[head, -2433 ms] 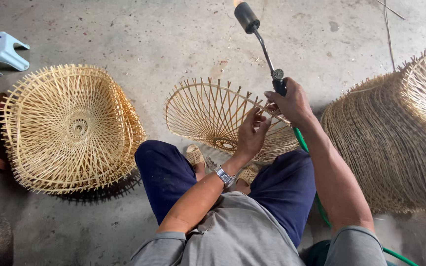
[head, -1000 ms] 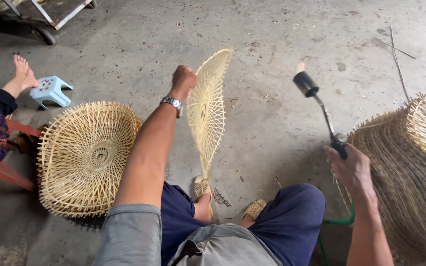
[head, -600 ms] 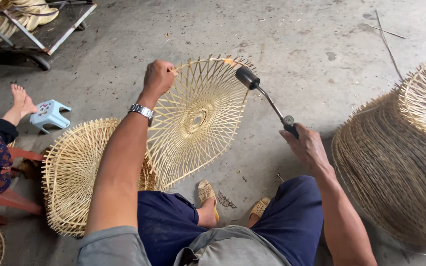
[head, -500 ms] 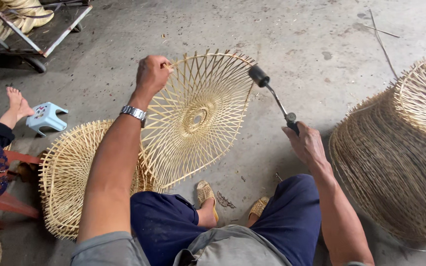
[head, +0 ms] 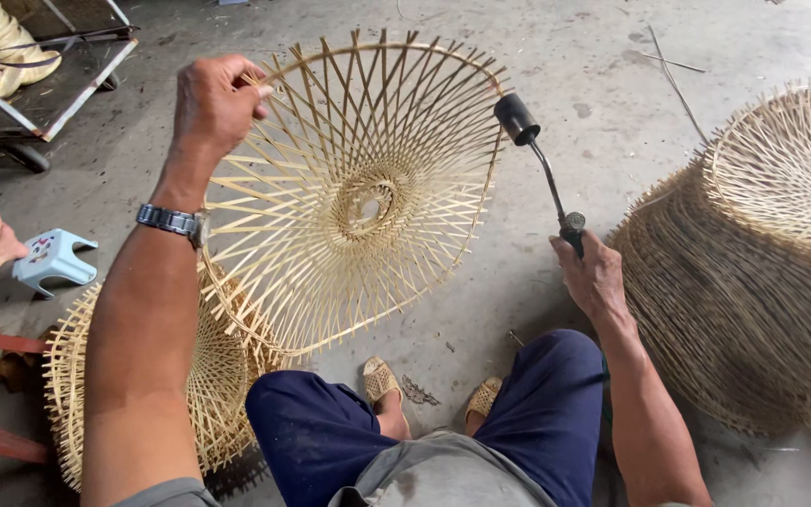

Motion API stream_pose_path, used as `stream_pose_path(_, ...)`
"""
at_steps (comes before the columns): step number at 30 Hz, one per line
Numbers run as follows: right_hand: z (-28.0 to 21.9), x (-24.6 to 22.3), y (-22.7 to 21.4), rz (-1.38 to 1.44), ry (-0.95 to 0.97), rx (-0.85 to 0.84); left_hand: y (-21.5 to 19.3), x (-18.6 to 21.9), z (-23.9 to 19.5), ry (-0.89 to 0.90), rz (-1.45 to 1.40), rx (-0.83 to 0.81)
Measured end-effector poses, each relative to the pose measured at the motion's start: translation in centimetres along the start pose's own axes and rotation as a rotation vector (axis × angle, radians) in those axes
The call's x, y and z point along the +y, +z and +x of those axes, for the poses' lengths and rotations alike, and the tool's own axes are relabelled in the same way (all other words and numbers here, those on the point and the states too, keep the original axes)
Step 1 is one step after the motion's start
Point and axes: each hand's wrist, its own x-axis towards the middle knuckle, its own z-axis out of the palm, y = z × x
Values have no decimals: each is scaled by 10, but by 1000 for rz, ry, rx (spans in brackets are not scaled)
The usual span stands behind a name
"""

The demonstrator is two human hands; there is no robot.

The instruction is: The person uses a handheld blowtorch to apply heat to the surface of woven bamboo baskets. They hold each basket with one hand and move the torch flame across the weave with the other, then place the treated basket onto a stack.

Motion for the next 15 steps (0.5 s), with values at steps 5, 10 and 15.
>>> stream_pose_path(5,0,3,-5,39,102,-10,-12,10,6,29,-61,10)
stream_pose_path(10,2,7,-1,97,37,40,-18,15,5,25,-109,9)
stream_pose_path(15,11,-1,-6,127,46,84,-20,21,2,54,-88,25)
